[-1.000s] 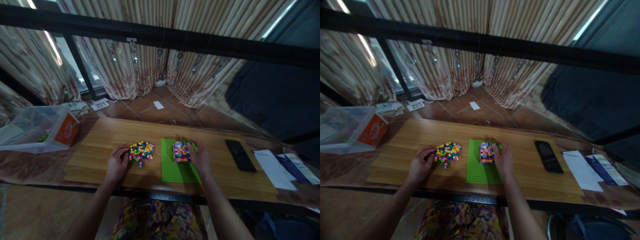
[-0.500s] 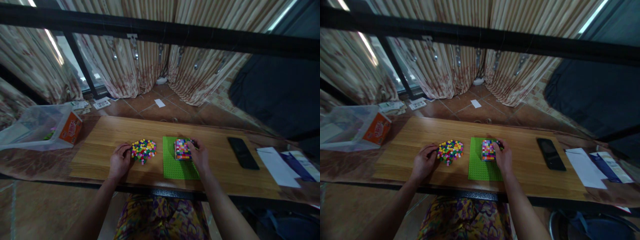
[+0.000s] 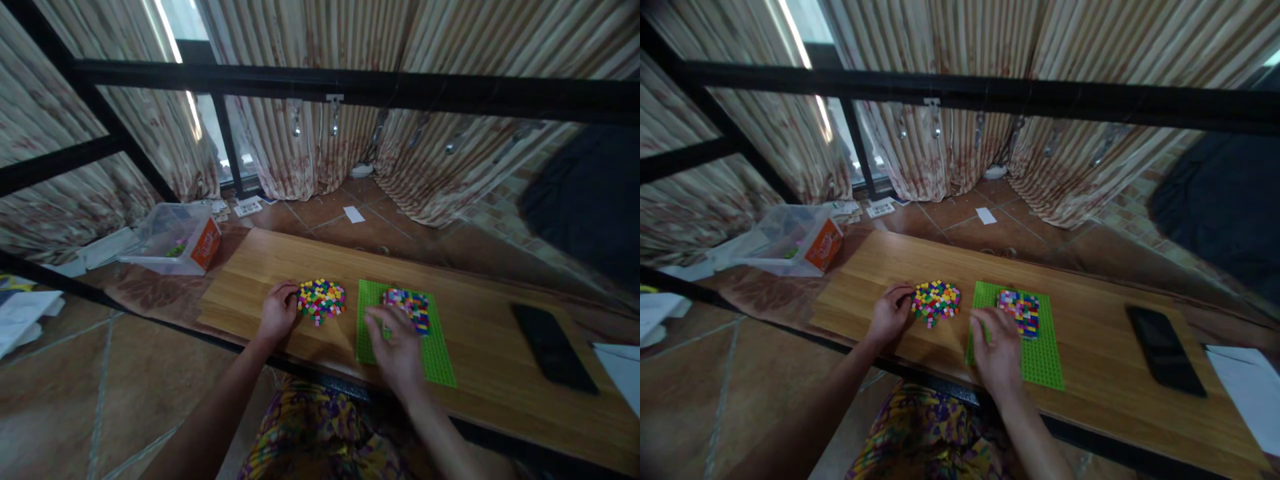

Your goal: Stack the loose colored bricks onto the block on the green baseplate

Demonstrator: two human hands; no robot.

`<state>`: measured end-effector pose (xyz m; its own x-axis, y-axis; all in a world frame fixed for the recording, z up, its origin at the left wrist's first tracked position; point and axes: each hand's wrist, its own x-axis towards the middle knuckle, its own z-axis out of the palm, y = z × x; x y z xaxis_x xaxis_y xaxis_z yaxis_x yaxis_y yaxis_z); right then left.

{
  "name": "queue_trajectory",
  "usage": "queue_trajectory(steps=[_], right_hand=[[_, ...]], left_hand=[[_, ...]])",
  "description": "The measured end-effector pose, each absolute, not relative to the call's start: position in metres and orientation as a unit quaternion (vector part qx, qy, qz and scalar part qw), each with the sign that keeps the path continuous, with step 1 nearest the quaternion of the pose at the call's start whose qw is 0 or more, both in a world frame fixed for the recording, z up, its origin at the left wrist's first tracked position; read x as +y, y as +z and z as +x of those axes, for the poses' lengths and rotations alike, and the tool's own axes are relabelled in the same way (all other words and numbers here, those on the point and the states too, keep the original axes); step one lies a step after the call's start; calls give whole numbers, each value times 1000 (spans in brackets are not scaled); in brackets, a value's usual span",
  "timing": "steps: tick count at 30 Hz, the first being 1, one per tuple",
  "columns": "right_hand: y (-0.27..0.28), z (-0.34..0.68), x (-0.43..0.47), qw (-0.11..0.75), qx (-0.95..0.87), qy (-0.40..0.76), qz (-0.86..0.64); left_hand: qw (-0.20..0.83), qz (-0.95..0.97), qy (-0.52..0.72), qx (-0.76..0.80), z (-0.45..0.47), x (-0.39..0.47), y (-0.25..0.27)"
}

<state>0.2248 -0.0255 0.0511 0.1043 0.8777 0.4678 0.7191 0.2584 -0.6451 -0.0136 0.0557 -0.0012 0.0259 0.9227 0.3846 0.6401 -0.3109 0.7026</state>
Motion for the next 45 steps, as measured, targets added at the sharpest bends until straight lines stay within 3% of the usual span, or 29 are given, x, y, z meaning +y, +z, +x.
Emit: queue_trajectory(steps=[11, 21, 36, 45], right_hand=[[5, 157, -13, 306, -728, 112, -604], [1, 146, -8, 299, -725, 70, -617], [24, 209, -45, 450, -610, 123, -641], [41, 298, -28, 482, -546, 36, -684]], left_hand=[[161, 698, 422, 555, -14, 56, -4], [152, 702, 419, 555, -18, 58, -5], [150, 720, 394, 551, -24, 65, -6], [152, 721, 387, 554, -26, 68, -8]])
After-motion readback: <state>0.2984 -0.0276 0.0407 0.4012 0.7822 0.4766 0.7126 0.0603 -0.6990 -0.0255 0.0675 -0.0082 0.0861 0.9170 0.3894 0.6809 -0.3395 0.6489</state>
